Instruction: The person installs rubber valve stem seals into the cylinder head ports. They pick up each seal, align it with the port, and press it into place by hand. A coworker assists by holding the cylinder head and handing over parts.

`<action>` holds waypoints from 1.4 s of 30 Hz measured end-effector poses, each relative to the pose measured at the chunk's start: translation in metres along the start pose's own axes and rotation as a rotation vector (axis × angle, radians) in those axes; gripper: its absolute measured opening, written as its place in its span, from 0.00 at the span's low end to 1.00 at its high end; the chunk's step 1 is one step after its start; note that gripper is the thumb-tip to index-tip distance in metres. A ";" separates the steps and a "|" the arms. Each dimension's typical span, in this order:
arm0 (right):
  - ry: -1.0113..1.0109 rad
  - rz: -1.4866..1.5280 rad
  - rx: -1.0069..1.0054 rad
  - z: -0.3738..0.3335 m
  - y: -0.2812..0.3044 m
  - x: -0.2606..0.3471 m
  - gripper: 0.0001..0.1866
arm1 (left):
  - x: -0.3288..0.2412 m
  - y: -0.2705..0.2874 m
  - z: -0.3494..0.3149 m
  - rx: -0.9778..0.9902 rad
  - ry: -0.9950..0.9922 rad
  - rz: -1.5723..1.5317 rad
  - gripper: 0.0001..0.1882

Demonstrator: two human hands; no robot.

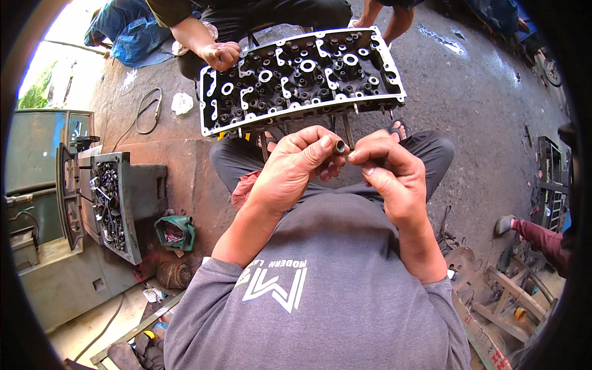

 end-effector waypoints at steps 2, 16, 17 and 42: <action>0.191 -0.316 -0.058 -0.001 0.004 0.014 0.16 | 0.008 0.001 0.002 -0.017 0.049 -0.105 0.14; 0.336 -0.933 -0.150 -0.009 -0.006 0.012 0.28 | 0.005 0.013 0.000 -0.312 -0.181 0.224 0.13; 0.339 -0.933 -0.145 -0.008 -0.007 0.012 0.28 | 0.003 0.012 -0.001 -0.328 -0.219 0.264 0.13; -0.505 0.288 0.014 -0.019 -0.007 -0.067 0.12 | 0.000 0.011 -0.006 -0.174 -0.582 0.821 0.07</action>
Point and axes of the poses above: each hand's wrist, its own z-axis towards the middle knuckle, its own y-axis out of the back of the hand, x = y × z, the point moved 8 cm from there along z, towards the middle knuckle
